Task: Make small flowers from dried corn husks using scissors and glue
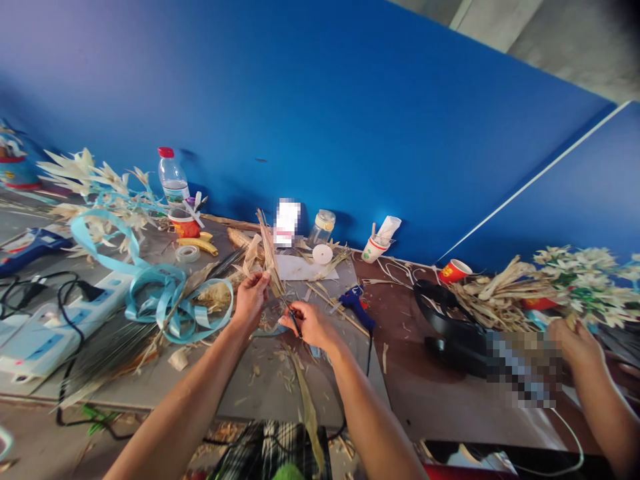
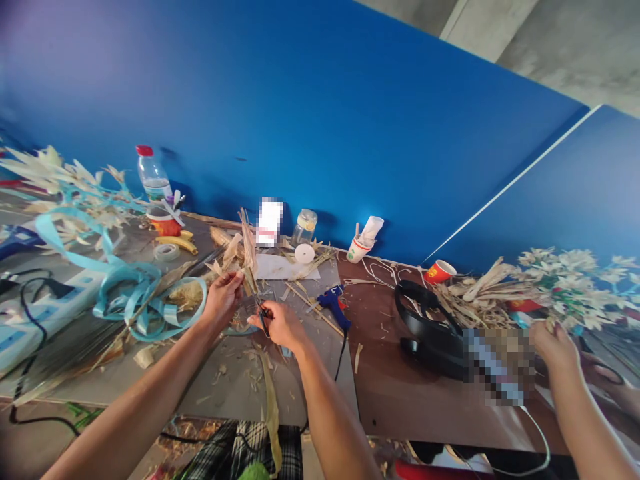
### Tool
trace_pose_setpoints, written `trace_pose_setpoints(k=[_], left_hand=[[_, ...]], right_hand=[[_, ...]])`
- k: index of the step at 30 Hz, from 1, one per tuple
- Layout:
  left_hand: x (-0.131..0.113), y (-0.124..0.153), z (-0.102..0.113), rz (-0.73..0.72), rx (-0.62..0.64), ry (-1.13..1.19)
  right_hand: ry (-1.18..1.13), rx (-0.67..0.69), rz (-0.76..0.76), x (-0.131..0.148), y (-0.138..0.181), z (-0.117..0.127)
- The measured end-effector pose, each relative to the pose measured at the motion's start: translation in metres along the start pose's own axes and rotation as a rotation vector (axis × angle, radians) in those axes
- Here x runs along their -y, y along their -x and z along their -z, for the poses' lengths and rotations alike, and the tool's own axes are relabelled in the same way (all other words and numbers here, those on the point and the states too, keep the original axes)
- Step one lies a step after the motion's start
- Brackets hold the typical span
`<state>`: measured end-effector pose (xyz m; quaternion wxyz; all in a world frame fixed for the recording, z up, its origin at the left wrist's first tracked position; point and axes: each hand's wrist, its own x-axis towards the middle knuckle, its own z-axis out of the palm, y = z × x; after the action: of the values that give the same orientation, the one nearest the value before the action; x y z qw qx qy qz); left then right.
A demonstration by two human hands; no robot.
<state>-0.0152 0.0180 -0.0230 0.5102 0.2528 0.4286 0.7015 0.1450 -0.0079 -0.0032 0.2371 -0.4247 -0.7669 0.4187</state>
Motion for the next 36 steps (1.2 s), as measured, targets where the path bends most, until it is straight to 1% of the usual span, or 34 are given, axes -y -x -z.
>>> trace_pose_setpoints(k=[7, 12, 15, 20, 24, 29, 33, 34, 35, 36], left_hand=[[0.0, 0.002, 0.0, -0.001, -0.001, -0.017], [-0.001, 0.004, -0.004, 0.004, 0.015, -0.018], [-0.002, 0.004, -0.005, 0.022, -0.014, 0.009], [0.0, 0.001, -0.001, 0.01, -0.052, -0.012], [0.002, -0.001, 0.002, -0.029, -0.064, -0.053], [0.002, -0.003, 0.004, -0.051, -0.101, -0.045], [0.003, -0.004, 0.004, -0.032, -0.099, -0.02], [0.003, -0.004, 0.004, -0.025, -0.098, -0.023], [0.003, -0.003, 0.004, -0.016, -0.096, -0.029], [0.003, -0.003, 0.003, -0.006, -0.09, -0.037]], right_hand=[[0.025, -0.035, 0.004, -0.001, 0.0, -0.001], [-0.045, -0.032, -0.077, -0.001, -0.001, -0.002], [-0.066, -0.038, -0.129, 0.0, -0.002, -0.002], [-0.064, 0.016, -0.154, 0.002, -0.001, 0.0], [-0.062, 0.044, -0.154, 0.005, 0.001, 0.003], [-0.079, 0.121, -0.172, 0.005, 0.004, 0.012], [-0.188, 0.2, -0.163, 0.002, 0.006, 0.027], [-0.225, 0.199, -0.165, 0.001, 0.006, 0.03], [-0.251, 0.168, -0.172, 0.0, 0.006, 0.033], [-0.256, 0.102, -0.185, -0.001, 0.005, 0.034]])
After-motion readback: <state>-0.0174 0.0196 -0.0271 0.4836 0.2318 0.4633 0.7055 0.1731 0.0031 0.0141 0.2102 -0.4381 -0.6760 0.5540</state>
